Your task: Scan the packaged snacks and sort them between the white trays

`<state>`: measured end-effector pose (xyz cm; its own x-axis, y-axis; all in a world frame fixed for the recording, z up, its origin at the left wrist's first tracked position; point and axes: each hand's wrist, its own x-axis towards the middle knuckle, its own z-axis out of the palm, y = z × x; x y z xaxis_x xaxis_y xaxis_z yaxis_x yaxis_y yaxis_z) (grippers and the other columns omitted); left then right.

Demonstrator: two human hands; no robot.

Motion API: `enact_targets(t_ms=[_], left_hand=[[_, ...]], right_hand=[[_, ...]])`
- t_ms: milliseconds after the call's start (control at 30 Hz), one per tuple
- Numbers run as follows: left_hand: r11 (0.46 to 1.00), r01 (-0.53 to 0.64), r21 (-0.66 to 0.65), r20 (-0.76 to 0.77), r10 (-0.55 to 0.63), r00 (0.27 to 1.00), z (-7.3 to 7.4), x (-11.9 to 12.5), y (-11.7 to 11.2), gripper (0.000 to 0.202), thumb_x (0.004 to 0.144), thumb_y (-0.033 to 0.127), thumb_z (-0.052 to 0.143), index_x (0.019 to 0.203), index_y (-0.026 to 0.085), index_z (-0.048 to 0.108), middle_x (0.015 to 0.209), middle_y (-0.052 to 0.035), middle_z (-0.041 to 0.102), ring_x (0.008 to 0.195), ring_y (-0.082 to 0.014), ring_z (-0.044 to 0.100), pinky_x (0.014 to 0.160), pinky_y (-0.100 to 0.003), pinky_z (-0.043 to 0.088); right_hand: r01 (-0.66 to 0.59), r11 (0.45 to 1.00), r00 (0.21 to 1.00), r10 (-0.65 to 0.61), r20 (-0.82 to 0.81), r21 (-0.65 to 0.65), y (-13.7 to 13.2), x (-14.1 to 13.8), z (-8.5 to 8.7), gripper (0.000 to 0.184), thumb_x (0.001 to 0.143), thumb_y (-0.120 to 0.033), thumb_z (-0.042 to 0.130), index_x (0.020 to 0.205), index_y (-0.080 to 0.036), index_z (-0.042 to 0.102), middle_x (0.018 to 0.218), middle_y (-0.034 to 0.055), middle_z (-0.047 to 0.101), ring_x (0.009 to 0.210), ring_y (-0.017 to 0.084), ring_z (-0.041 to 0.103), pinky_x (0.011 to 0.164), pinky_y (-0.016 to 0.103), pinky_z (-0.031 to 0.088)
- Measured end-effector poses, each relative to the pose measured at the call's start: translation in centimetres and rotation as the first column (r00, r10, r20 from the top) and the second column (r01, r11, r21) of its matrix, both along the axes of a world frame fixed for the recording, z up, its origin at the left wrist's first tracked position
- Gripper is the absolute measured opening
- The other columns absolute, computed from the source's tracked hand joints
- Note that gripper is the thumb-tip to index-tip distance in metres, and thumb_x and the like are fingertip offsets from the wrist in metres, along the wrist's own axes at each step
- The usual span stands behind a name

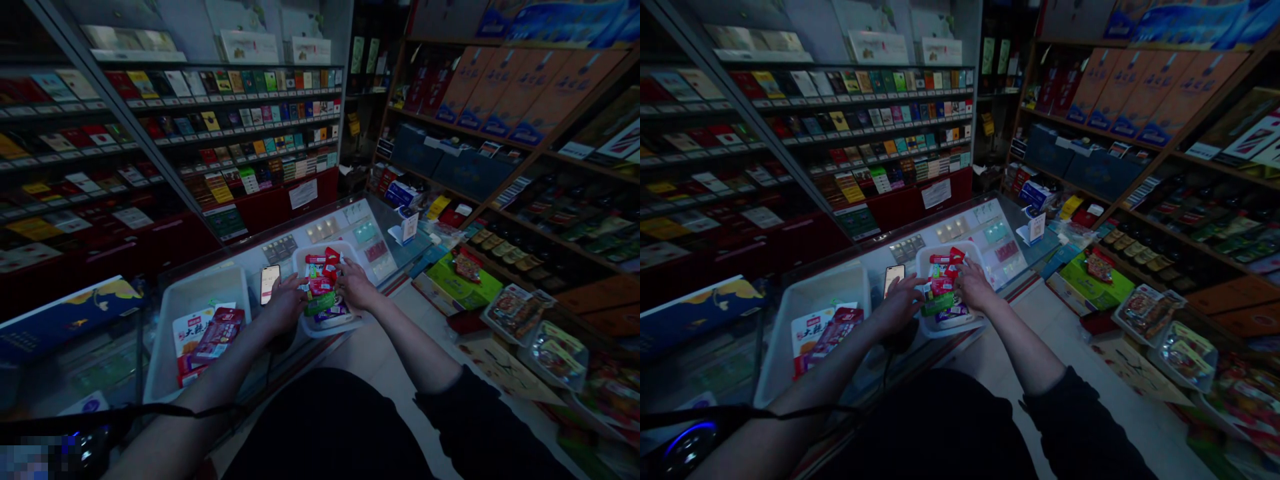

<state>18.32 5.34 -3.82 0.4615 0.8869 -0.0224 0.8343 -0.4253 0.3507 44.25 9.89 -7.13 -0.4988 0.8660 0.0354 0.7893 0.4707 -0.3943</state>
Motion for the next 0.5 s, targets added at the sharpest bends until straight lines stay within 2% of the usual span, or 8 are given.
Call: enact_targets(t_ms=[133,233,367,500], left_hand=[[0.999,0.025,0.047,0.026,-0.026,0.999,1.5,-2.0,1.1,0.02,0.087,0.02,0.058,0.088,0.024,0.078,0.144,-0.006,0.062,0.147,-0.0368,0.04,0.121,-0.069,0.022],[0.996,0.027,0.082,0.021,-0.028,0.999,2.1,-3.4,2.0,0.023,0.09,0.023,0.055,0.088,0.023,0.078,0.147,-0.0074,0.06,0.148,-0.0362,0.039,0.121,-0.067,0.024],[0.993,0.017,0.116,0.002,-0.017,1.0,2.2,-5.2,3.0,0.024,0.092,0.025,0.055,0.09,0.025,0.079,0.15,-0.0071,0.057,0.15,-0.0362,0.035,0.121,-0.068,0.023],[0.985,0.028,0.168,-0.002,-0.028,1.0,1.7,-7.0,3.6,0.025,0.092,0.027,0.056,0.089,0.026,0.08,0.151,-0.0062,0.056,0.152,-0.0367,0.032,0.122,-0.068,0.02]], right_hand=[[-0.058,0.995,0.997,0.062,-0.04,0.081,0.6,-0.5,1.0,0.01,0.084,-0.023,0.072,0.092,-0.022,0.079,0.152,0.0091,0.051,0.152,0.037,0.025,0.121,0.061,0.023],[-0.089,0.987,0.992,0.1,-0.074,0.136,1.0,-1.3,1.5,0.01,0.087,-0.023,0.071,0.093,-0.022,0.079,0.149,0.0103,0.054,0.15,0.034,0.031,0.122,0.06,0.025],[-0.096,0.984,0.988,0.113,-0.109,0.149,1.3,-2.7,2.2,0.011,0.089,-0.024,0.069,0.089,-0.021,0.079,0.147,0.0109,0.056,0.149,0.033,0.035,0.122,0.059,0.027],[-0.062,0.987,0.989,0.08,-0.126,0.147,1.4,-4.2,2.9,0.014,0.089,-0.022,0.066,0.091,-0.02,0.08,0.144,0.0106,0.059,0.147,0.034,0.037,0.121,0.059,0.029]])
